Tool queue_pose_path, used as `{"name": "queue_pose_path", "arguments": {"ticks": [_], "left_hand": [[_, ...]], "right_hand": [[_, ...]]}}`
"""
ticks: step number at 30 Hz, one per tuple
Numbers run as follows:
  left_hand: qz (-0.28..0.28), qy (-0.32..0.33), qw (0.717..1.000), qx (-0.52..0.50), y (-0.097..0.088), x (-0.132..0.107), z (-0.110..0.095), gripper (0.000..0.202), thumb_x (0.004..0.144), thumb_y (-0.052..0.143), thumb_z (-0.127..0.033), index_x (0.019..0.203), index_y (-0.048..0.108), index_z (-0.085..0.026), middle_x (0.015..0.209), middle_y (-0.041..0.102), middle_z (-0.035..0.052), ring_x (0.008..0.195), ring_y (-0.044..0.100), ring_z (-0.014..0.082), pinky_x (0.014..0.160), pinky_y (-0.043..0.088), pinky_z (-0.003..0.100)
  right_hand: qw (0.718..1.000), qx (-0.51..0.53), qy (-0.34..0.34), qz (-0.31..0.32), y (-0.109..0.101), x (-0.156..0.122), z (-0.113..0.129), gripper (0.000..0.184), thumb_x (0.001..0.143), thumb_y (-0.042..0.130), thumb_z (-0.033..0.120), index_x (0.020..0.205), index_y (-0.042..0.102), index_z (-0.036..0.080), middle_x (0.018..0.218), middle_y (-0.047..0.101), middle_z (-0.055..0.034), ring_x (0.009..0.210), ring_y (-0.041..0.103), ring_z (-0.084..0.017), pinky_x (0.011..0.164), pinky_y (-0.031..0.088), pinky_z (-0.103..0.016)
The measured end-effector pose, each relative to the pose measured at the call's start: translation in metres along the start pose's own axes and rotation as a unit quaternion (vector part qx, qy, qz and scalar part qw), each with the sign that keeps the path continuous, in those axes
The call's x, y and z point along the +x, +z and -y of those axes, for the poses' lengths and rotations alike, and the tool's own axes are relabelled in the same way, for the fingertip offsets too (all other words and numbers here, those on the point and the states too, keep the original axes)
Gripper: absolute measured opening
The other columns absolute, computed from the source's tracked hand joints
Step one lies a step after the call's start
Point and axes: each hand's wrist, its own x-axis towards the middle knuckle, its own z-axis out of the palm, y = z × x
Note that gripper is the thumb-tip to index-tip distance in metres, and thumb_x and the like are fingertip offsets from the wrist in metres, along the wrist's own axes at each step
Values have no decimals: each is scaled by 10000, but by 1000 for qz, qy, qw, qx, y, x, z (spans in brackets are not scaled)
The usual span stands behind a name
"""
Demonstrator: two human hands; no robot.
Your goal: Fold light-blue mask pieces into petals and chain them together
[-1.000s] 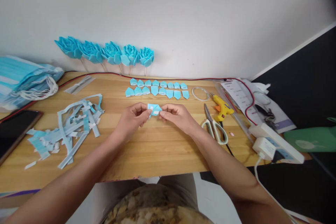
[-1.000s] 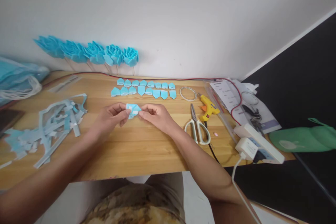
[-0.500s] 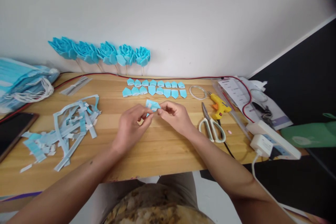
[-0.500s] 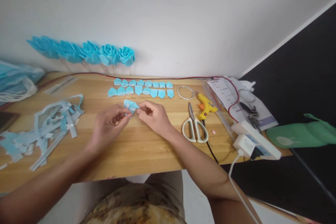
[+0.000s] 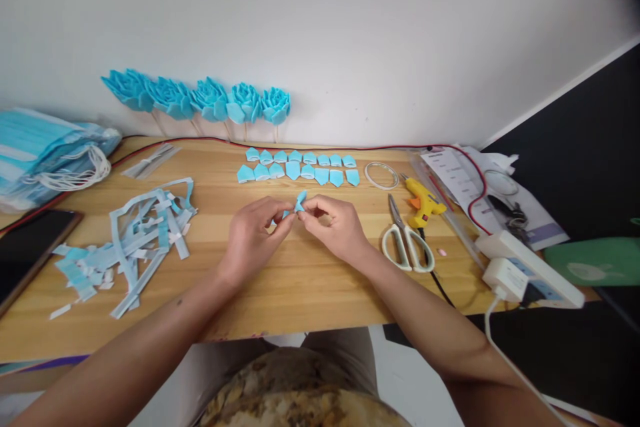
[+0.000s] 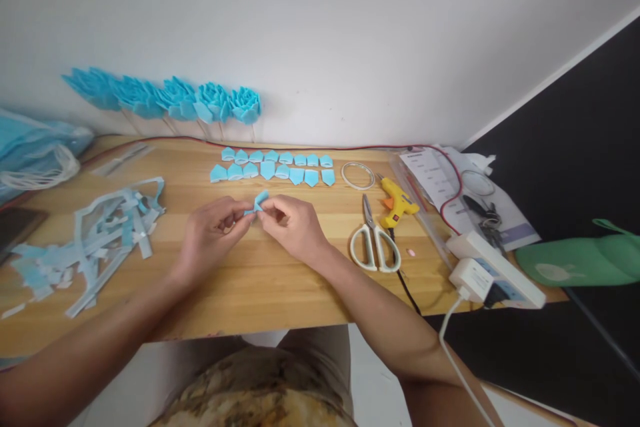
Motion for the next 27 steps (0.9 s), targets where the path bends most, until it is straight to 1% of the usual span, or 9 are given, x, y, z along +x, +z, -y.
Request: {"name": "queue_pose_path", "arguments": {"ticks": [5, 9, 14, 20, 23, 27], "left_hand": [[-9, 8, 1000, 6, 1, -1, 0, 117, 855, 572, -212, 853, 677, -161, 627, 551, -17, 579, 475, 104, 580, 365, 230], [-9, -6, 1000, 9, 2, -1, -1, 103, 835, 576, -183, 827, 674, -153, 623, 548, -16, 578, 476, 102, 568, 362, 228], [-4, -18, 1000, -13, 2, -2, 0, 104, 820, 569, -166, 839, 669, -147, 616, 542, -20, 573, 481, 100, 559, 365, 224], [7, -45, 998, -44, 2, -3, 0, 129, 821, 541, -151, 846, 667, -148, 646, 584, -12, 569, 485, 96, 566, 376, 221], [14, -51, 997, -57, 1, -3, -2, 136, 829, 540, -174, 863, 669, -146, 666, 600, -2, 575, 490, 100, 565, 378, 223], [23, -62, 996, -58, 0, -2, -3, 137, 835, 567, -232, 856, 673, -148, 635, 573, -9, 569, 470, 104, 569, 371, 230]], "right_hand": [[994, -70, -77, -26, 2, -1, -3, 94, 817, 555, 170, 752, 621, 184, 678, 627, -6, 616, 540, -112, 619, 412, -233], [989, -101, -109, -17, 2, -1, -2, 107, 826, 545, 149, 758, 617, 190, 703, 647, -18, 638, 564, -124, 638, 423, -244], [988, -108, -112, -11, 1, -2, -2, 102, 819, 544, 138, 754, 602, 191, 713, 647, -19, 644, 568, -125, 644, 426, -246], [988, -105, -113, -14, 1, -2, -2, 98, 827, 546, 143, 757, 599, 187, 719, 651, -22, 649, 571, -126, 648, 422, -245], [988, -102, -114, -15, 1, -2, -3, 97, 826, 547, 137, 760, 597, 188, 722, 654, -21, 654, 570, -126, 651, 422, -245], [989, -92, -111, -11, 2, -2, -3, 99, 824, 542, 137, 762, 599, 189, 723, 648, -20, 651, 559, -123, 648, 420, -248]]}}
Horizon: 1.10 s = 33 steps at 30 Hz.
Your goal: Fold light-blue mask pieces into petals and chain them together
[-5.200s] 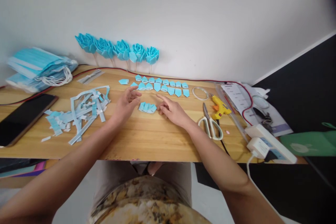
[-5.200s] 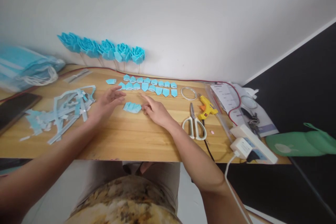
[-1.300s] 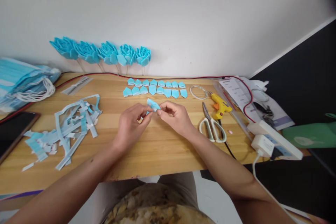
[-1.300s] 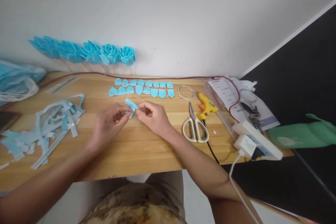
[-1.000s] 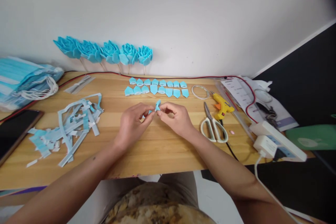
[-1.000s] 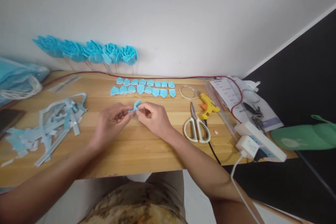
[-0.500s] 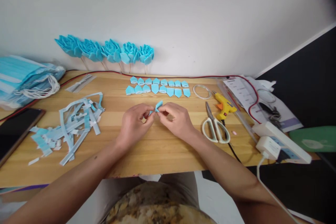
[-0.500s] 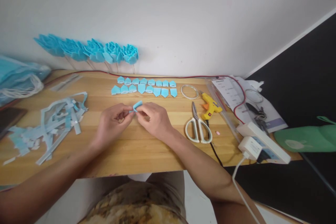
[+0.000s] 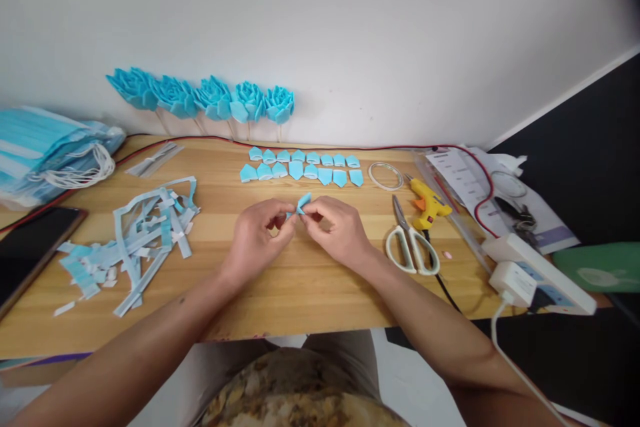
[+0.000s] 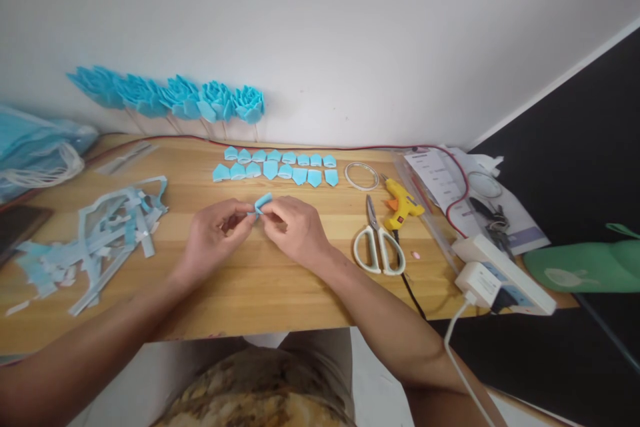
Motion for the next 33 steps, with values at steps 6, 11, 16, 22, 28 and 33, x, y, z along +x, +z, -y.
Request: {"name": "queue_pose_path", "arguments": {"ticks": [6, 11, 16, 22, 28, 33], "left_hand": [[-7, -100, 980, -173, -3, 6, 0, 218, 885, 521, -340, 827, 622, -156, 689, 574, -4, 598, 476, 102, 569, 379, 222], [63, -167, 946, -269, -5, 10, 4, 355, 891, 493, -496, 758, 519, -167, 601, 480, -34, 504, 408, 83, 473, 327, 212], [109, -170, 934, -294, -5, 9, 4, 311, 836, 583, -471, 776, 539, -169, 600, 475, -44, 512, 398, 76, 483, 324, 204], [83, -165, 947, -263, -3, 11, -1, 199, 768, 631, -346, 738, 576, -157, 622, 522, -34, 562, 443, 85, 556, 371, 217], [71, -120, 974, -177, 3, 7, 8, 217, 777, 611, -329, 668, 519, -165, 609, 488, -27, 573, 438, 99, 533, 347, 220], [78, -119, 972, -187, 2, 6, 5, 208, 780, 622, -340, 693, 548, -166, 622, 531, -14, 582, 465, 108, 529, 369, 220]], "right_hand": [[988, 111, 107, 7, -4, 2, 3, 81, 810, 572, 194, 733, 598, 191, 665, 601, 10, 612, 529, -107, 600, 406, -235], [941, 271, 198, 34, -8, 5, 2, 118, 819, 591, 287, 763, 614, 186, 684, 593, 13, 612, 511, -96, 584, 398, -227], [926, 301, 220, 63, -7, 5, 2, 125, 805, 592, 289, 749, 588, 178, 646, 525, 31, 575, 440, -83, 550, 349, -221], [924, 293, 221, 106, -7, 5, 2, 139, 828, 551, 302, 778, 577, 175, 686, 524, 24, 613, 448, -90, 572, 353, -223], [951, 201, 214, 100, -5, 4, 1, 253, 771, 589, 269, 625, 398, 189, 603, 357, 56, 559, 329, -72, 507, 269, -212], [948, 209, 211, 110, -7, 4, 1, 189, 761, 575, 256, 640, 452, 181, 606, 406, 50, 571, 366, -76, 525, 305, -211]]}}
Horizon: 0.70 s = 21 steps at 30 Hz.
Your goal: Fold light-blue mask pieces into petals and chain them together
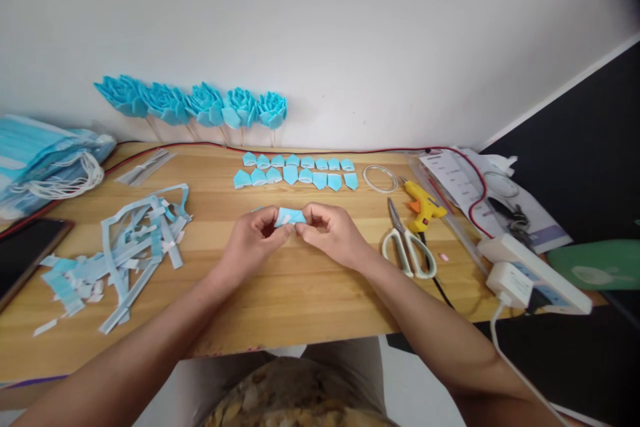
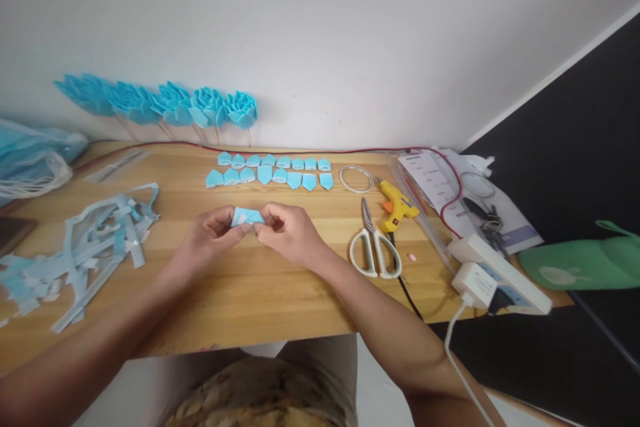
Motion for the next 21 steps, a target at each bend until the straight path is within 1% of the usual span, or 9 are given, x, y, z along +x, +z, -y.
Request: {"name": "queue_pose_path", "arguments": {"ticks": [4, 6, 11, 13, 17, 19, 21], "left_hand": [[12, -23, 999, -27, -1, 0, -6, 216, 783, 619, -355, 707, 560, -162, 644, 553, -9, 599, 484, 112, 551, 391, 228], [18, -33, 998, -42, -1, 0, -7, 218, 779, 619, -357, 708, 558, -160, 645, 541, -13, 599, 475, 107, 556, 386, 227], [23, -50, 996, -66, -1, 2, -8, 238, 760, 625, -364, 665, 532, -166, 565, 434, -52, 513, 358, 73, 492, 319, 208], [22, -51, 996, -64, -1, 2, -8, 238, 757, 627, -369, 662, 534, -171, 552, 424, -56, 501, 343, 73, 480, 308, 207], [15, -51, 997, -51, -3, 2, -8, 216, 760, 627, -364, 691, 562, -169, 594, 484, -40, 530, 387, 82, 503, 336, 210], [16, -49, 998, -47, -4, 2, -6, 220, 764, 622, -371, 705, 563, -168, 635, 530, -23, 570, 440, 95, 539, 370, 217], [21, -48, 998, -35, -3, 2, -3, 231, 771, 614, -381, 708, 555, -167, 658, 551, -11, 605, 476, 111, 566, 388, 226]], "right_hand": [[1000, 27, 6, 7, -1, 0, 1, 165, 757, 573, 254, 649, 474, 178, 603, 420, 53, 560, 366, -74, 513, 299, -208], [999, 39, 9, 11, -1, 1, 2, 153, 756, 571, 252, 655, 485, 176, 603, 431, 52, 557, 367, -74, 509, 298, -207], [998, 54, 17, 17, -2, 1, 0, 112, 750, 580, 244, 686, 520, 176, 617, 472, 47, 558, 389, -75, 513, 313, -204], [998, 56, 21, 19, -3, 1, -1, 91, 752, 581, 237, 701, 540, 174, 628, 497, 42, 568, 408, -79, 521, 325, -202], [997, 58, 16, 40, -6, 2, 1, 83, 778, 572, 239, 737, 577, 168, 660, 542, 28, 596, 443, -84, 548, 347, -205], [997, 53, 13, 49, -7, 2, 3, 116, 794, 576, 271, 740, 574, 168, 663, 534, 29, 604, 442, -85, 554, 348, -205], [998, 34, 17, 45, -6, 2, 3, 159, 792, 587, 299, 707, 543, 171, 642, 495, 38, 599, 424, -84, 546, 336, -203]]}}
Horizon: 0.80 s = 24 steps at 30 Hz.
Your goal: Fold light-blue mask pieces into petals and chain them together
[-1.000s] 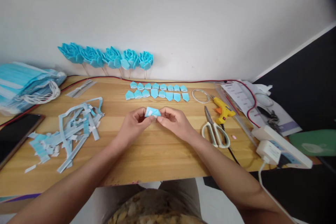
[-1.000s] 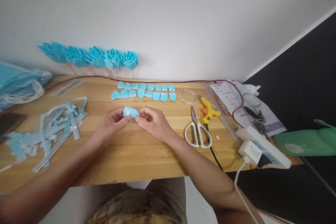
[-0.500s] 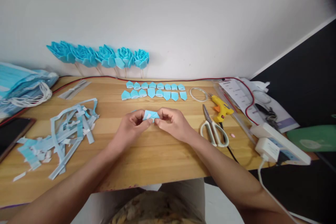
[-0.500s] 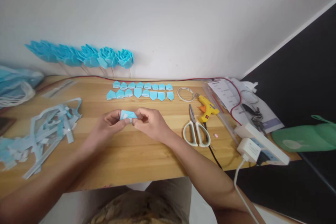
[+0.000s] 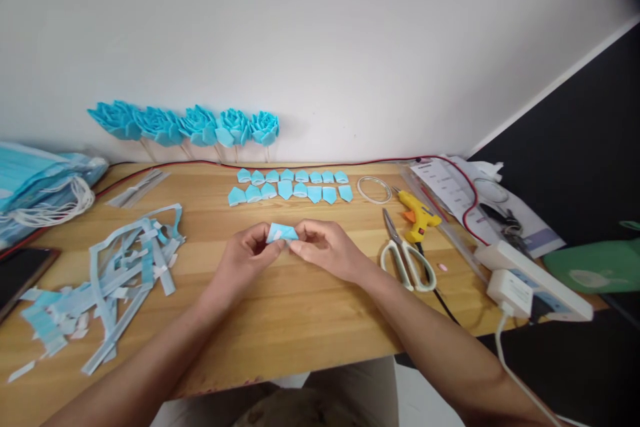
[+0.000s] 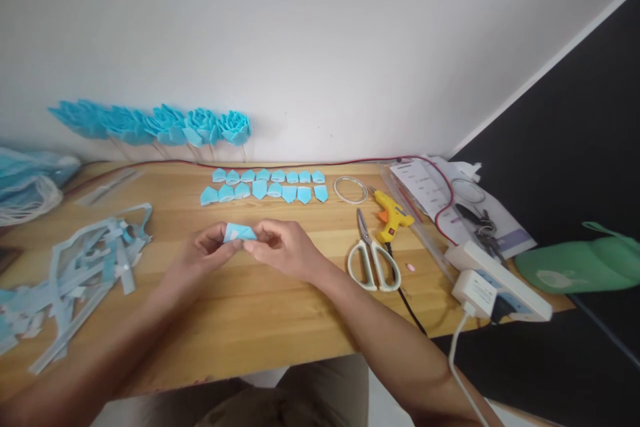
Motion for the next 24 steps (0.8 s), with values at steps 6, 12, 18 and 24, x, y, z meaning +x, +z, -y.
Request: {"name": "queue_pose_path", "arguments": {"ticks": [6, 12, 18, 24], "left_hand": [[-2, 13, 999, 43, 3, 0, 6, 240, 770, 598, -363, 660, 515, -165, 606, 466, -28, 573, 421, 105, 532, 337, 222], [9, -2, 999, 36, 1, 1, 4, 250, 764, 594, -373, 662, 513, -160, 613, 459, -26, 583, 415, 106, 546, 343, 226], [21, -2, 999, 37, 0, 1, 2, 258, 769, 593, -392, 667, 521, -166, 624, 484, -16, 587, 428, 113, 554, 358, 231], [12, 23, 998, 60, 0, -1, 9, 252, 807, 577, -381, 685, 530, -166, 634, 473, -15, 602, 423, 116, 558, 341, 228]], "right_hand": [[996, -79, -16, -26, 2, 2, -6, 209, 764, 566, 246, 620, 427, 184, 584, 402, 58, 566, 362, -77, 525, 295, -201], [992, -109, -56, -36, 2, 2, -9, 160, 750, 567, 223, 639, 458, 188, 596, 483, 51, 576, 433, -85, 558, 337, -204], [988, -132, -76, -37, 0, 1, -8, 147, 740, 571, 197, 632, 471, 190, 599, 506, 50, 572, 453, -89, 558, 341, -205], [982, -155, -98, -42, -1, -1, -5, 128, 735, 560, 166, 640, 476, 187, 615, 521, 48, 582, 459, -86, 568, 337, -201]]}}
